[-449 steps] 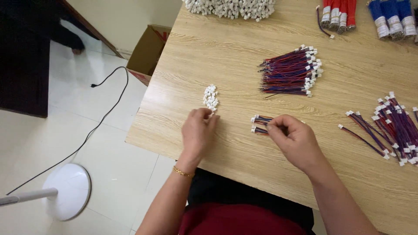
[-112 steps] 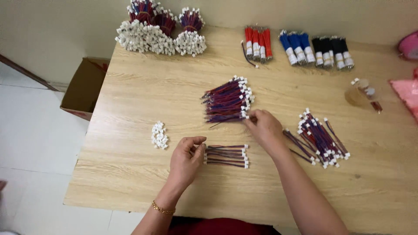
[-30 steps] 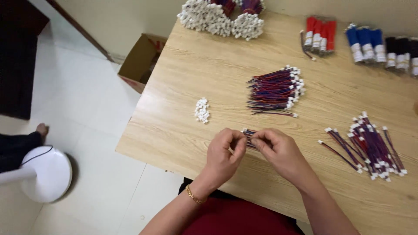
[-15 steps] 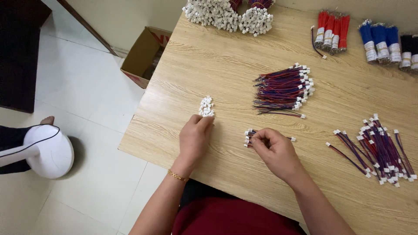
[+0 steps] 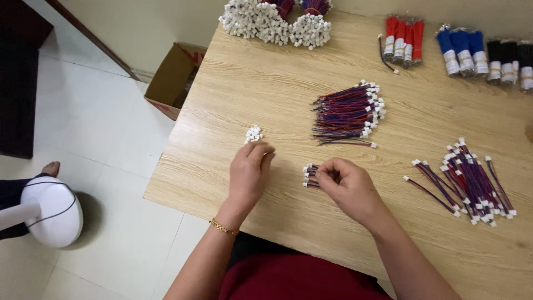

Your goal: Attaching small plastic connectors to the ends of individual wires in a bundle

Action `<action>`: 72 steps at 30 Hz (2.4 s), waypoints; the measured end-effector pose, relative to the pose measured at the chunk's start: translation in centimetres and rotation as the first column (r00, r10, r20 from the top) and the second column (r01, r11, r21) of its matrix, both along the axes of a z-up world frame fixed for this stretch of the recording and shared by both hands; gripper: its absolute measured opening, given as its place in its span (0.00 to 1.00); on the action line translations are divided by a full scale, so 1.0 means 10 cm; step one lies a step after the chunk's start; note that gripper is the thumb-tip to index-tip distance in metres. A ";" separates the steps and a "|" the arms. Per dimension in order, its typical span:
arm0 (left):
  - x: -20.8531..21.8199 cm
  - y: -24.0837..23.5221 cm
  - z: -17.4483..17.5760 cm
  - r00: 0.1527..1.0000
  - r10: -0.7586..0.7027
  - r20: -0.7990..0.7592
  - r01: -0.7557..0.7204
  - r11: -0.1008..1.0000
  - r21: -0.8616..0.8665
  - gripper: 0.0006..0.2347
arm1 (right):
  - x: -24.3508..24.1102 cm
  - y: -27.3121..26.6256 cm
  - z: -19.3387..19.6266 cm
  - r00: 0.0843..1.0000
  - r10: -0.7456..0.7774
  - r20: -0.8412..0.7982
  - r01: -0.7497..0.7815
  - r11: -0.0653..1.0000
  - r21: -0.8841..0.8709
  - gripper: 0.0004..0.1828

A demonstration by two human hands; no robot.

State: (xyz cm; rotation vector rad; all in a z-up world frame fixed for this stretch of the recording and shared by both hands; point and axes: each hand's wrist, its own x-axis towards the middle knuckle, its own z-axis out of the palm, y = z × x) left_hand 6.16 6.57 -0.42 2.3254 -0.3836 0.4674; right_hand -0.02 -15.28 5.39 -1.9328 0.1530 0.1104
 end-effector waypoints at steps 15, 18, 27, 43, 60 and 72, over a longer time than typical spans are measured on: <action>-0.38 -0.60 0.14 0.598 -0.702 -0.388 -0.364 0.193 -0.911 0.08 | -0.08 -0.08 0.41 0.999 0.038 0.024 -0.036 0.997 -0.074 0.05; -0.41 -0.59 0.13 0.576 -0.722 -0.384 -0.381 0.178 -0.907 0.08 | -0.11 -0.07 0.49 1.000 0.029 0.013 -0.027 0.996 -0.081 0.06; -0.44 -0.60 0.20 0.556 -0.747 -0.364 -0.357 0.181 -0.916 0.08 | -0.10 -0.08 0.44 0.999 0.040 -0.003 -0.040 0.998 -0.048 0.05; -0.47 -0.61 0.22 0.556 -0.745 -0.370 -0.379 0.168 -0.910 0.07 | -0.11 -0.08 0.45 0.997 0.010 -0.076 -0.008 1.000 0.023 0.04; -0.46 -0.59 0.11 0.671 -0.619 -0.407 -0.142 0.431 -0.891 0.06 | -0.09 -0.04 0.48 0.996 0.089 0.005 -0.085 0.970 -0.229 0.04; -0.40 -0.62 0.01 0.648 -0.617 -0.447 -0.107 0.508 -0.855 0.05 | -0.10 -0.09 0.31 0.993 0.116 -0.006 -0.115 0.980 -0.164 0.06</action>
